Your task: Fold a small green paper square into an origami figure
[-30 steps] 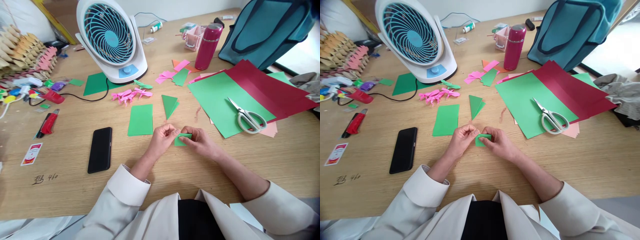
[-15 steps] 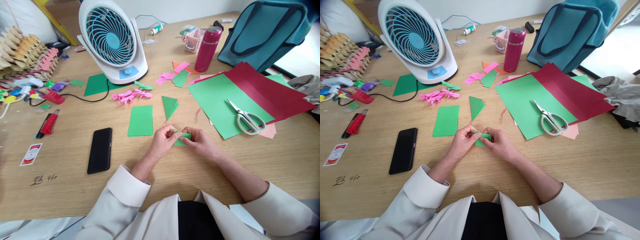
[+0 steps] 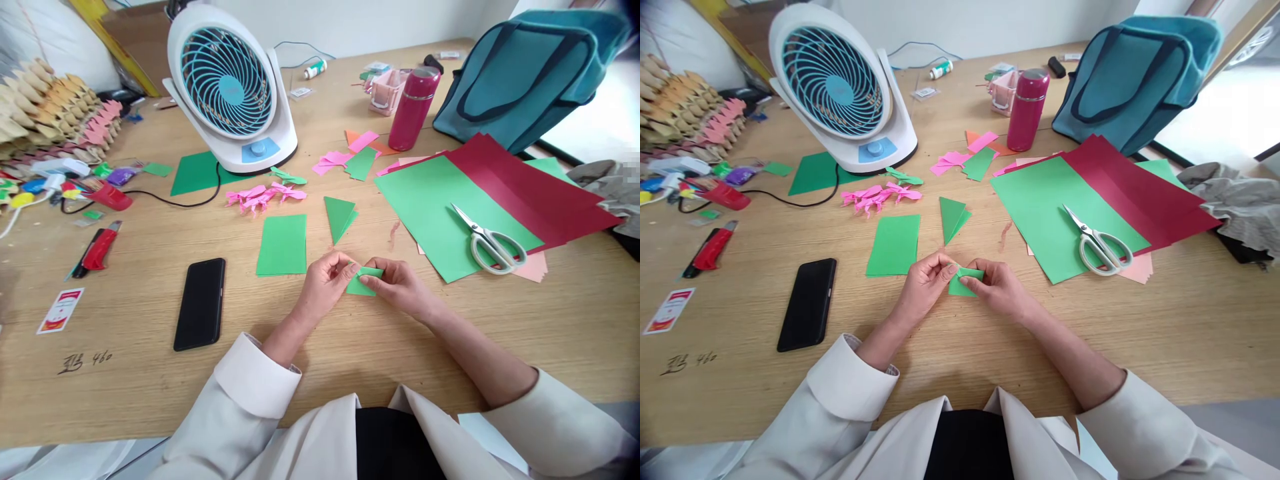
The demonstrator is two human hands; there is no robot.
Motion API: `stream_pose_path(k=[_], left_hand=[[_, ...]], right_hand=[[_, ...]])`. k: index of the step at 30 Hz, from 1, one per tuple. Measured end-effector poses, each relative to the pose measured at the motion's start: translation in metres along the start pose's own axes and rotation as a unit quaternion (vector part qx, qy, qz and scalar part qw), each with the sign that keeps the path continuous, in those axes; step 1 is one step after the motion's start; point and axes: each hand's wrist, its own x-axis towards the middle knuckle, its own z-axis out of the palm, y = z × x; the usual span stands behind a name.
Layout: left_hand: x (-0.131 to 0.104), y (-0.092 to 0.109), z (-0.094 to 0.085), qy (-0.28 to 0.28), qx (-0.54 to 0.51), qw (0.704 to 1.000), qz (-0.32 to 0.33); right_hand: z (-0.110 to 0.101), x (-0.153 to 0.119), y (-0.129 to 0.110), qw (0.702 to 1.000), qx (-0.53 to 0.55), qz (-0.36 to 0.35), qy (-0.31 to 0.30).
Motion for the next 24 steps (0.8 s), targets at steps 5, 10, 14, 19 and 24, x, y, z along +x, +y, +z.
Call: stream_pose_path(k=[5,10,14,19,24], left_hand=[[-0.0013,0.0035,0.0012,-0.021,-0.042,0.999,-0.007],[-0.0011,0.0011,0.0025,-0.005,-0.025,1.000,-0.003],[-0.0014,0.0012,0.0023,0.006,-0.004,1.000,0.026],[-0.0020,0.0043,0.0012,-0.014,0.024,0.998,0.059],[-0.0022,0.0053,0.0014,-0.012,0.027,0.996,0.083]], right_hand=[[0.0018,0.0015,-0.0034,0.998,0.054,0.010,0.029],[0.0033,0.0015,-0.0060,0.998,0.052,0.006,0.024],[0.0038,0.0018,-0.0069,0.998,0.053,-0.019,0.037],[0.0030,0.0012,-0.0041,0.998,0.045,-0.027,0.018],[0.0027,0.0012,-0.0015,0.998,0.050,-0.029,0.004]])
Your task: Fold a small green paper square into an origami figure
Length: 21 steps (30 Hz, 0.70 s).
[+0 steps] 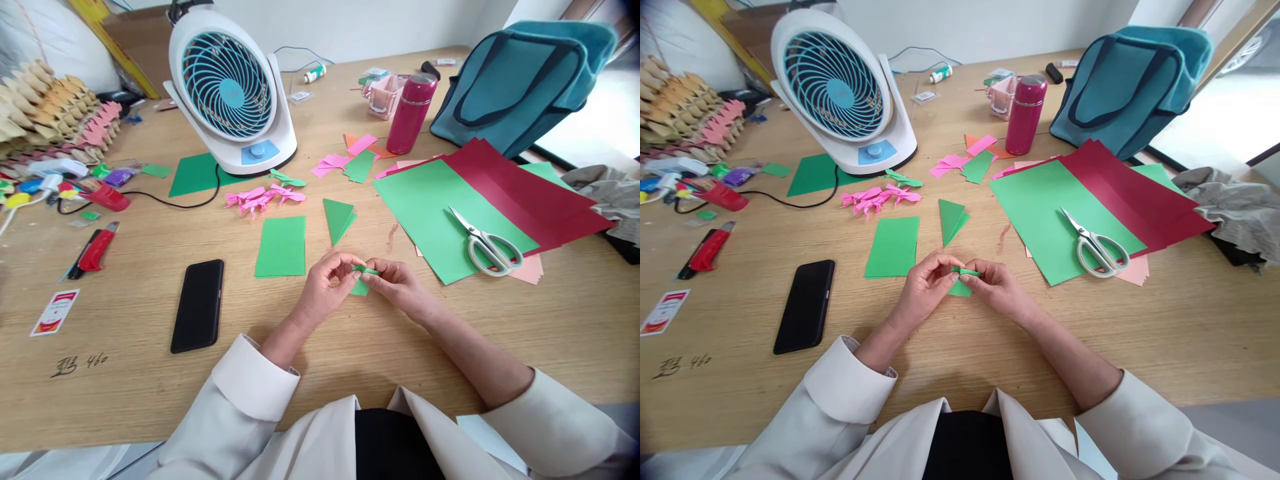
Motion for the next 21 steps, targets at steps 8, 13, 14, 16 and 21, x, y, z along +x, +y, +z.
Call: stream_pose_path(k=[8,13,14,16,21], left_hand=[[0.0004,0.0020,-0.0009,-0.002,0.015,0.999,0.036],[-0.0004,0.0035,-0.0010,-0.001,0.013,0.999,0.034],[-0.0008,0.0034,-0.0008,0.000,0.011,0.999,0.032],[-0.0016,0.0030,-0.0006,0.004,0.010,0.999,0.031],[-0.0020,0.0039,-0.0015,0.004,0.025,0.998,0.055]], right_hand=[[-0.0011,0.0004,-0.0007,1.000,-0.004,-0.006,-0.020],[-0.0011,0.0003,-0.0014,1.000,-0.016,-0.004,-0.010],[-0.0009,0.0001,-0.0019,1.000,-0.016,-0.004,-0.010],[-0.0005,-0.0003,-0.0030,1.000,-0.012,-0.003,-0.013],[-0.0007,0.0001,-0.0031,1.000,-0.004,-0.011,-0.012]])
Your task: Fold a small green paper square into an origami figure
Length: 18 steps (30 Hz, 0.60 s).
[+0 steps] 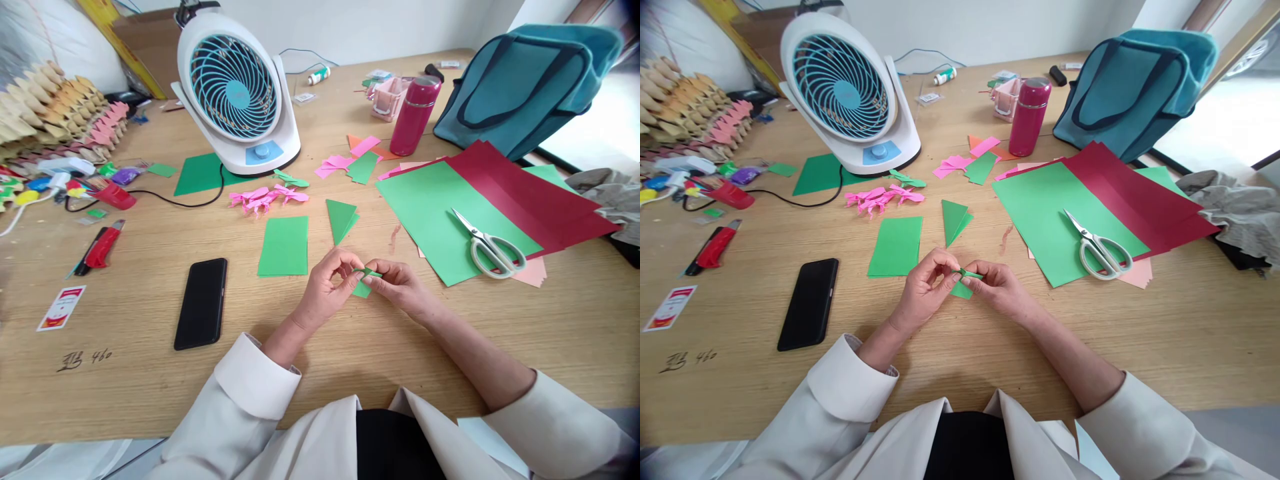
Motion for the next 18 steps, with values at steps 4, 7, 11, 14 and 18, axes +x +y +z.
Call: stream_pose_path(k=[4,7,11,14,18], left_hand=[[0.0009,0.0017,-0.0014,-0.005,0.024,1.000,0.016],[0.0008,0.0015,-0.0020,-0.006,0.029,0.999,0.030],[0.0004,0.0007,-0.0024,-0.005,0.033,0.999,0.031],[0.0004,0.0011,-0.0027,-0.003,0.035,0.999,0.031],[0.0002,0.0018,-0.0030,-0.001,0.033,0.999,0.023]], right_hand=[[-0.0002,0.0008,0.0004,1.000,-0.002,-0.003,0.005],[-0.0003,0.0008,0.0003,1.000,-0.006,-0.008,0.007],[-0.0012,0.0006,0.0011,1.000,-0.010,-0.005,0.009],[-0.0014,0.0007,0.0016,1.000,-0.003,-0.007,0.005],[-0.0009,0.0009,0.0003,1.000,0.006,-0.011,0.003]])
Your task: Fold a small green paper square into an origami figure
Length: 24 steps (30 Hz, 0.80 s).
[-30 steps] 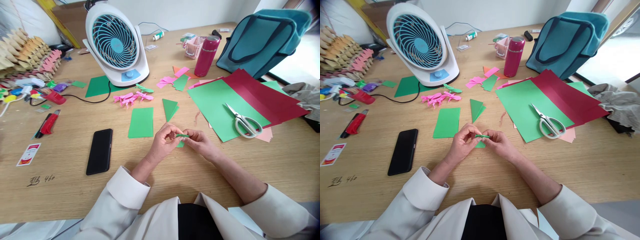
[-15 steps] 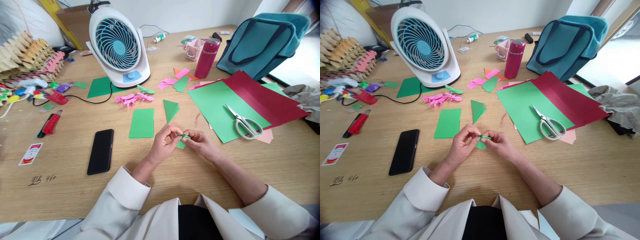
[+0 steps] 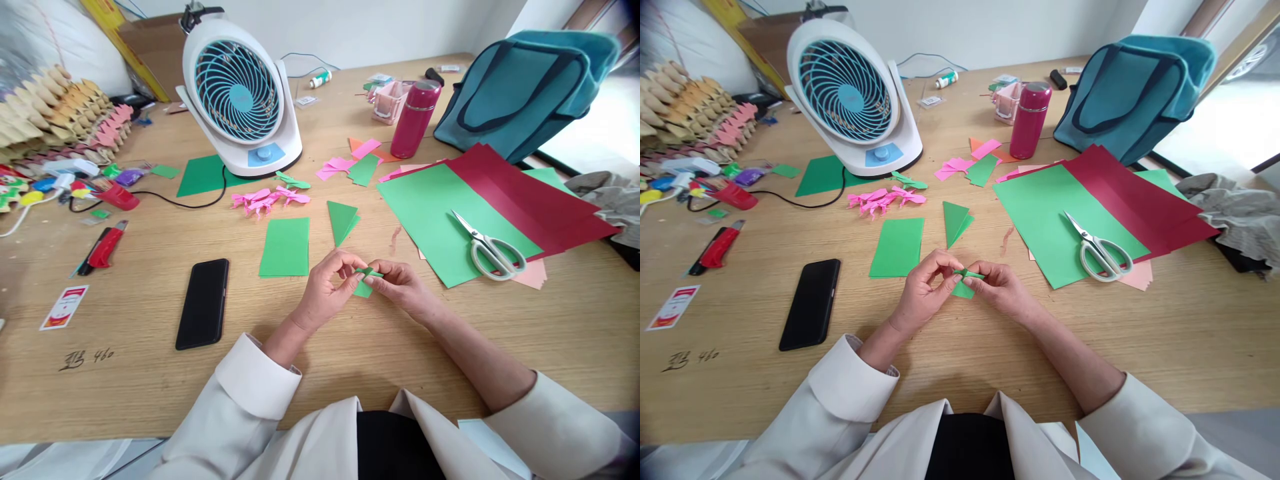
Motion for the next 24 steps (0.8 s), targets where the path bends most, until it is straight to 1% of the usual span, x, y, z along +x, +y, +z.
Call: stream_pose_path(k=[4,7,13,19,24], left_hand=[[-0.0004,-0.0001,0.0000,0.000,0.001,1.000,-0.020],[-0.0002,0.0001,-0.0001,0.000,0.006,1.000,-0.018],[0.0015,0.0015,-0.0012,-0.005,0.019,1.000,0.022],[0.0017,0.0003,-0.0024,0.003,0.039,0.998,0.050],[0.0023,0.0006,-0.0031,0.007,0.066,0.995,0.079]], right_hand=[[-0.0001,-0.0001,-0.0016,1.000,-0.002,0.003,-0.003],[-0.0011,-0.0006,-0.0009,1.000,0.004,0.004,-0.008],[-0.0021,-0.0009,-0.0002,1.000,0.005,0.002,-0.005],[-0.0021,-0.0003,-0.0026,1.000,0.011,0.006,-0.006],[-0.0044,-0.0006,0.0008,1.000,0.011,0.005,-0.011]])
